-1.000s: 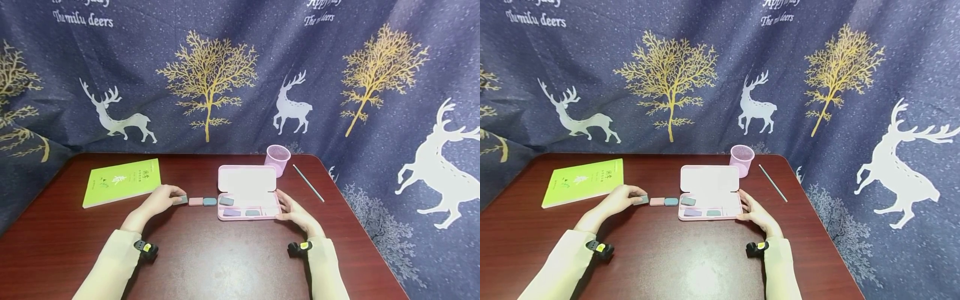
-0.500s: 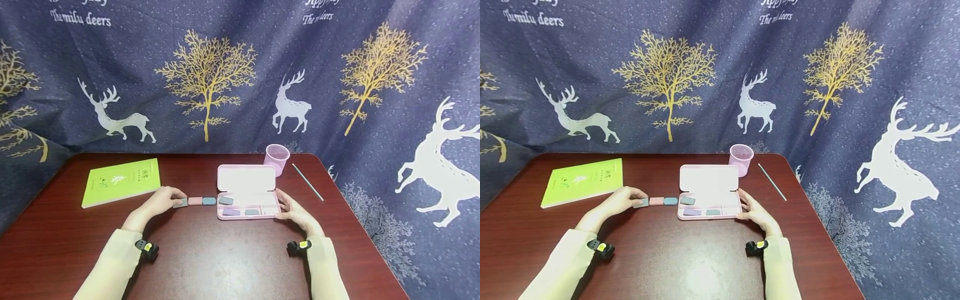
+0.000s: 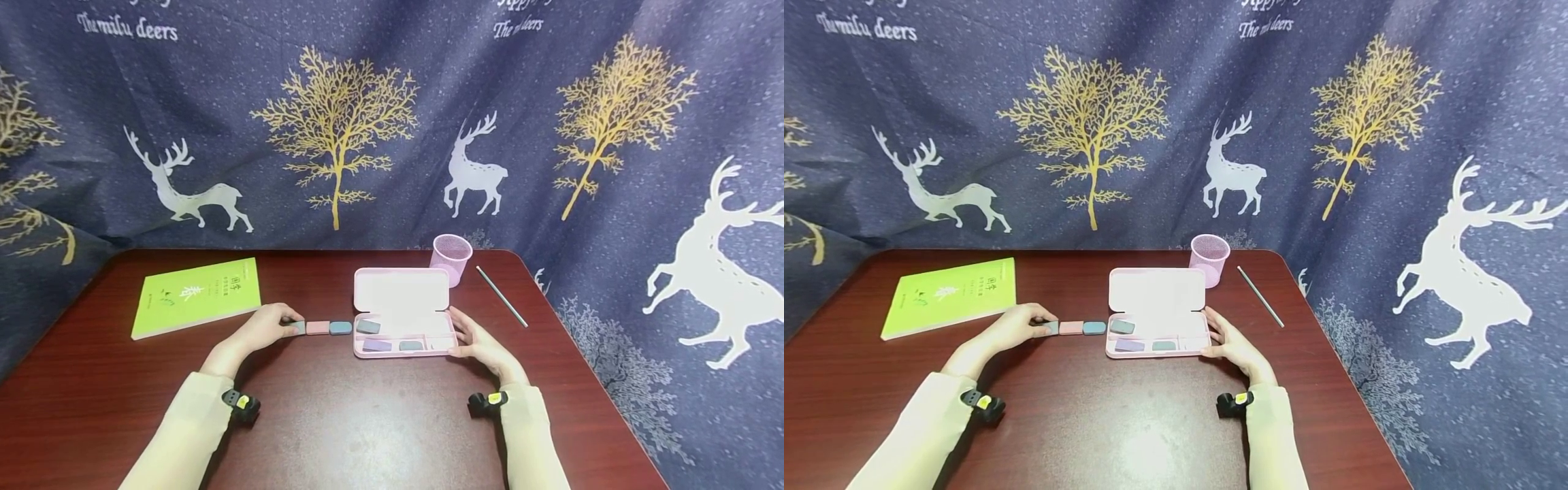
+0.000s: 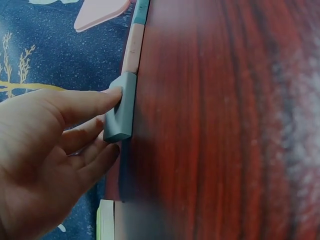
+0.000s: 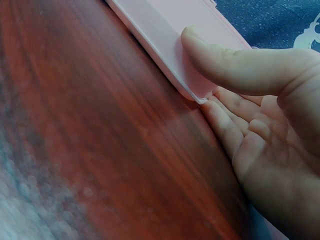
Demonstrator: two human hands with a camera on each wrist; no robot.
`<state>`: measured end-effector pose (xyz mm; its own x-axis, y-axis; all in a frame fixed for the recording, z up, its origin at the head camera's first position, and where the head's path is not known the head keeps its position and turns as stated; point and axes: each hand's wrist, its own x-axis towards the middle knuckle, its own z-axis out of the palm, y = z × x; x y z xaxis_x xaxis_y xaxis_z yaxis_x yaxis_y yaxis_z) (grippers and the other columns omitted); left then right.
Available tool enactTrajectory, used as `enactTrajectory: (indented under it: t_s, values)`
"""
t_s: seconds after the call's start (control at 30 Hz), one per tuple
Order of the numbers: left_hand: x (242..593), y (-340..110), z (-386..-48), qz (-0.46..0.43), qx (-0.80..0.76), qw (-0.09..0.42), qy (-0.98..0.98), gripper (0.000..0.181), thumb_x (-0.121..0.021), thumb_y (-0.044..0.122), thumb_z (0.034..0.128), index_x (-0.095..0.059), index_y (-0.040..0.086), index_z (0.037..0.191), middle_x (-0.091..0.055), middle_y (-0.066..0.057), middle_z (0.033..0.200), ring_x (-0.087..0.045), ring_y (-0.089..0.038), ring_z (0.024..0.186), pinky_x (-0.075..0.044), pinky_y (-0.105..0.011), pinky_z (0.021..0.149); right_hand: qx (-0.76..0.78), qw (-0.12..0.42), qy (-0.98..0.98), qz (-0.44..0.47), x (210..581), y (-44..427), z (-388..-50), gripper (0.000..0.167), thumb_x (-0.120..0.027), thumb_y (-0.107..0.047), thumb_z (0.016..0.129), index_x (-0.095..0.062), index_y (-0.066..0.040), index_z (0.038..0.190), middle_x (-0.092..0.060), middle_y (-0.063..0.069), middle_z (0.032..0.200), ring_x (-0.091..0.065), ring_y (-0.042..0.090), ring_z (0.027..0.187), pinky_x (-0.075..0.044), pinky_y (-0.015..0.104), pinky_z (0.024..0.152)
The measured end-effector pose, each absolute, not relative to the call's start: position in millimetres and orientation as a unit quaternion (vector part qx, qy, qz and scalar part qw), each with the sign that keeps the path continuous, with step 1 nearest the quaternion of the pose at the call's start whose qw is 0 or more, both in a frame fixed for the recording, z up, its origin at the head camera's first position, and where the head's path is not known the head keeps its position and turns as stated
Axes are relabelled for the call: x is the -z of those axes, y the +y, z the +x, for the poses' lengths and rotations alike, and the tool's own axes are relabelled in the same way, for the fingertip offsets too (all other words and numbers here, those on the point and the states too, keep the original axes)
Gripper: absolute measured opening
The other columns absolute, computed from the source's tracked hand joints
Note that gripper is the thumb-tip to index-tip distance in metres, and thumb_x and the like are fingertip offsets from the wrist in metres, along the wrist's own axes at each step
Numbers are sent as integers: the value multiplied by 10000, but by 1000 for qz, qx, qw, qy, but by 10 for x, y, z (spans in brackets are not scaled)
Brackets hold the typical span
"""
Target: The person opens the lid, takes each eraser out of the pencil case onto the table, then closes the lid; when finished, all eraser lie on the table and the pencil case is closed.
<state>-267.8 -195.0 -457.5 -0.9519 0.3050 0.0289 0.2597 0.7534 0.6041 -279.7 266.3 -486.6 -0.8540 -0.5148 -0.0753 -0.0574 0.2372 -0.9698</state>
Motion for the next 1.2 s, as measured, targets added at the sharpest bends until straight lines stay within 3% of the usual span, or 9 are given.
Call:
enactTrajectory:
  t_s: [0.13,0.33,0.43,0.6,0.8,0.9,0.97,1.13,1.2]
  values:
    - [4588,-1950,-2687,152,-307,39,939,188,-666,76,895,-732,15,1060,-646,-149,1040,-603,-300,979,-514,-478,871,587,192,763,-189,4868,2667,-2790,945,-683,37,842,-63,5,1554,-78,267,1611,-194,468,1454,-389,168,1059]
    - [4599,-1958,-2688,151,-304,45,940,201,-653,75,905,-728,18,1082,-612,-119,1000,-584,-239,909,-502,-405,818,586,187,764,-195,4875,2670,-2794,928,-666,59,844,-63,21,1550,-70,282,1605,-196,486,1446,-294,437,1151]
    - [4598,-1951,-2680,158,-303,39,939,205,-648,71,905,-729,11,1084,-615,-111,978,-581,-232,898,-493,-382,805,586,186,765,-193,4876,2672,-2800,927,-666,59,844,-66,23,1549,-76,285,1604,-199,489,1444,-251,510,1150]
    - [4602,-1943,-2671,165,-297,32,940,218,-640,57,904,-727,0,1095,-619,-105,960,-580,-236,895,-484,-371,789,589,188,763,-190,4865,2668,-2795,933,-668,60,842,-61,20,1550,-71,281,1606,-196,486,1447,-277,482,1149]
    - [4609,-1926,-2657,165,-293,29,941,234,-626,44,911,-716,-21,1117,-611,-111,958,-589,-256,913,-510,-433,829,595,190,757,-193,4876,2671,-2796,934,-667,58,844,-58,18,1551,-67,282,1606,-192,489,1446,-389,223,1081]
    - [4605,-1914,-2644,166,-289,29,942,236,-620,38,913,-713,-24,1121,-607,-114,956,-591,-262,916,-514,-451,839,597,191,754,-194,4875,2669,-2798,935,-667,59,844,-54,23,1549,-63,285,1605,-188,492,1445,-397,165,1044]
    - [4601,-1911,-2641,164,-289,29,943,239,-614,34,916,-712,-22,1126,-608,-118,963,-591,-265,922,-513,-452,841,595,190,756,-196,4874,2669,-2798,936,-669,55,844,-53,28,1547,-64,290,1603,-187,494,1444,-394,196,1067]
    - [4592,-1904,-2649,165,-304,20,938,261,-613,24,916,-693,-8,1163,-618,-144,1055,-609,-303,997,-516,-476,881,591,188,759,-197,4871,2669,-2800,936,-671,46,843,-53,34,1546,-69,290,1603,-184,484,1450,-291,429,1159]
    - [4593,-1892,-2660,177,-313,9,933,270,-621,17,912,-685,-3,1173,-625,-152,1093,-612,-327,1033,-514,-494,904,591,189,759,-196,4873,2669,-2804,937,-673,46,842,-55,33,1546,-70,286,1604,-181,478,1454,-268,449,1164]
